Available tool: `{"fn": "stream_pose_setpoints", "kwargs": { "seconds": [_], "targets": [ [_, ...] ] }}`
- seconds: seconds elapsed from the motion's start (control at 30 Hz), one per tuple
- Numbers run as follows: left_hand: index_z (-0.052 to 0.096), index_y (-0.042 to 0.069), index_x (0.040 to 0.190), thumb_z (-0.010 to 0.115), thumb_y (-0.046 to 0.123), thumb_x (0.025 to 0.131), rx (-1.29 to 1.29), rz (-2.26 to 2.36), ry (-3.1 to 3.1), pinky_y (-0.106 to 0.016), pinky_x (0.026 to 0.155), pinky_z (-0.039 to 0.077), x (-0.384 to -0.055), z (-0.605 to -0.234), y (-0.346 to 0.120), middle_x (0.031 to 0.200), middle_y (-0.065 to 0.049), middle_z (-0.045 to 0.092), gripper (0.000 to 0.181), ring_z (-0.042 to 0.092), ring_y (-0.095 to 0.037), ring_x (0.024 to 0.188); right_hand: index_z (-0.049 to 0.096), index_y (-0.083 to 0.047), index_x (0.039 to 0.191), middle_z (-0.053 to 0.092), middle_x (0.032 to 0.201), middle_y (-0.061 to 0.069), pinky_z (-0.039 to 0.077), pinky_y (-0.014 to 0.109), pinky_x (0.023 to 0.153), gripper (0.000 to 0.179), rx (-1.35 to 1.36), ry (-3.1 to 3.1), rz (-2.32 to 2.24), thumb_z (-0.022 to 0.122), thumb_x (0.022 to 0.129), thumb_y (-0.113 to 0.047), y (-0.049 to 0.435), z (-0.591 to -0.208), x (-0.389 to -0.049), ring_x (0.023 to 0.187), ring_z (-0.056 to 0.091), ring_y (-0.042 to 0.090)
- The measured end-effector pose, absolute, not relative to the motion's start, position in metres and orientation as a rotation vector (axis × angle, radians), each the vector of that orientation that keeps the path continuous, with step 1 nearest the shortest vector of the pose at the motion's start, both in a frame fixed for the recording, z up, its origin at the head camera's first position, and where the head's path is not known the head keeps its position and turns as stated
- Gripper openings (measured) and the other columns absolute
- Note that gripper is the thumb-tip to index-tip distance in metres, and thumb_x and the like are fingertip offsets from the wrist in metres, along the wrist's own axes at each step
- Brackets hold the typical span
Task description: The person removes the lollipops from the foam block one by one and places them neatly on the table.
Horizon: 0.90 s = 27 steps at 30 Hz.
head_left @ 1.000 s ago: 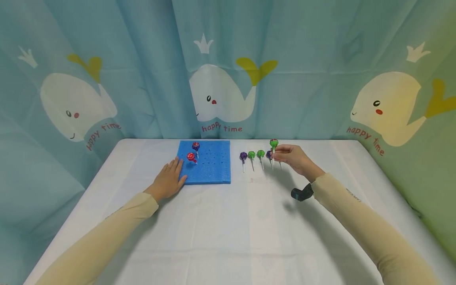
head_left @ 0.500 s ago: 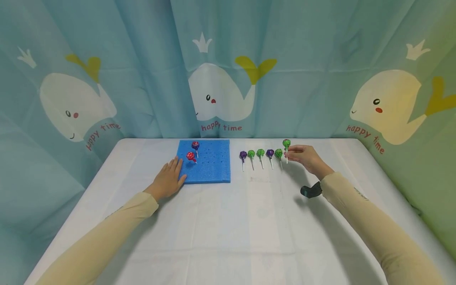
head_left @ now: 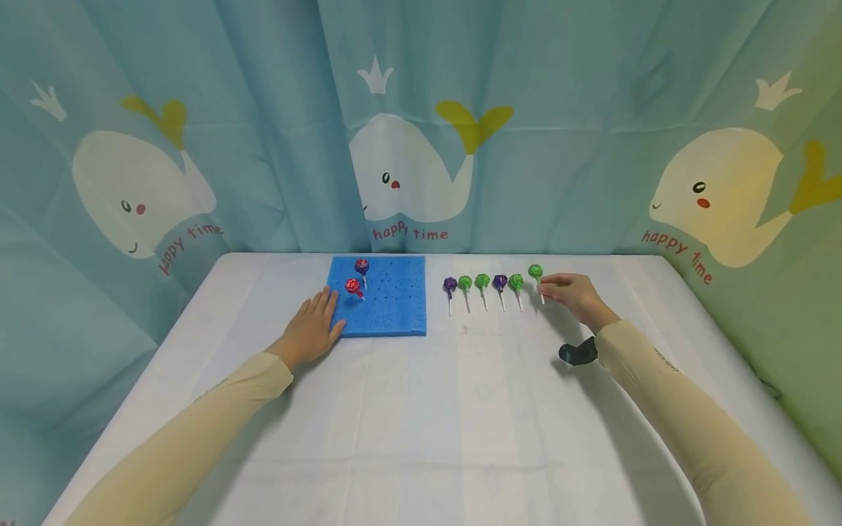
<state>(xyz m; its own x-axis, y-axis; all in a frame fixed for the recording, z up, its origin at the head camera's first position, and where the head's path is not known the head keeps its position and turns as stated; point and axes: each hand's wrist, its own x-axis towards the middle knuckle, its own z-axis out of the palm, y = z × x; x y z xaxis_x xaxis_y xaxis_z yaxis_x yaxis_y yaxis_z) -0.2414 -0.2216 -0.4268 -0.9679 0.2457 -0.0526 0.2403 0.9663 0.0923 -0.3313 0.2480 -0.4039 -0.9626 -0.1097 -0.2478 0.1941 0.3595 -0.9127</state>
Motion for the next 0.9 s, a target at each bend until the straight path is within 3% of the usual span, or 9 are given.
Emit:
{"fn": "stream_pose_setpoints", "kwargs": {
  "seconds": [0.3,0.43,0.53,0.63,0.77,0.9],
  "targets": [
    [0.019,-0.011,0.145,0.038,0.031,0.099,0.383,0.132,3.05,-0.055,0.115,0.017,-0.242,-0.426,-0.222,0.152,-0.031,0.017,0.065,0.019,-0.045,0.141,0.051,0.004,0.129,0.059,0.079,-0.021,0.049,0.011,0.072,0.046,0.218,2.39,-1.595,0.063,0.09,-0.018,0.25,-0.417,-0.337,0.072,0.06,-0.007],
    [0.019,-0.011,0.145,0.038,0.031,0.1,0.374,0.14,3.046,-0.055,0.115,0.017,-0.24,-0.423,-0.221,0.152,-0.031,0.016,0.065,0.019,-0.045,0.141,0.053,0.0,0.13,0.063,0.102,-0.005,0.047,0.015,0.076,0.045,0.31,2.449,-1.521,0.062,0.091,-0.02,0.25,-0.424,-0.34,0.073,0.058,-0.005],
    [0.019,-0.011,0.145,0.038,0.031,0.099,0.372,0.133,3.046,-0.055,0.115,0.017,-0.24,-0.423,-0.221,0.152,-0.031,0.016,0.064,0.019,-0.045,0.141,0.053,-0.002,0.13,0.058,0.123,0.008,0.046,0.019,0.08,0.043,0.383,2.459,-1.506,0.061,0.091,-0.019,0.248,-0.426,-0.342,0.076,0.056,-0.002],
    [0.019,-0.011,0.145,0.038,0.031,0.099,0.378,0.122,3.05,-0.055,0.115,0.018,-0.241,-0.424,-0.221,0.152,-0.031,0.017,0.065,0.019,-0.045,0.141,0.054,-0.002,0.13,0.055,0.129,0.012,0.046,0.019,0.079,0.042,0.432,2.477,-1.486,0.061,0.091,-0.019,0.246,-0.428,-0.344,0.078,0.055,0.0],
    [0.019,-0.012,0.144,0.038,0.031,0.099,0.392,0.102,3.056,-0.056,0.114,0.019,-0.242,-0.425,-0.221,0.152,-0.031,0.017,0.065,0.02,-0.046,0.14,0.057,0.0,0.126,0.062,0.11,0.006,0.046,0.014,0.07,0.04,0.421,2.518,-1.474,0.062,0.09,-0.018,0.245,-0.429,-0.344,0.071,0.056,-0.003],
    [0.019,-0.012,0.144,0.038,0.031,0.099,0.388,0.117,3.055,-0.056,0.114,0.019,-0.241,-0.425,-0.221,0.152,-0.031,0.017,0.065,0.02,-0.046,0.14,0.057,0.007,0.121,0.06,0.08,-0.011,0.049,0.011,0.063,0.038,0.297,2.546,-1.513,0.064,0.089,-0.011,0.247,-0.43,-0.345,0.063,0.058,-0.008]
  ]
}}
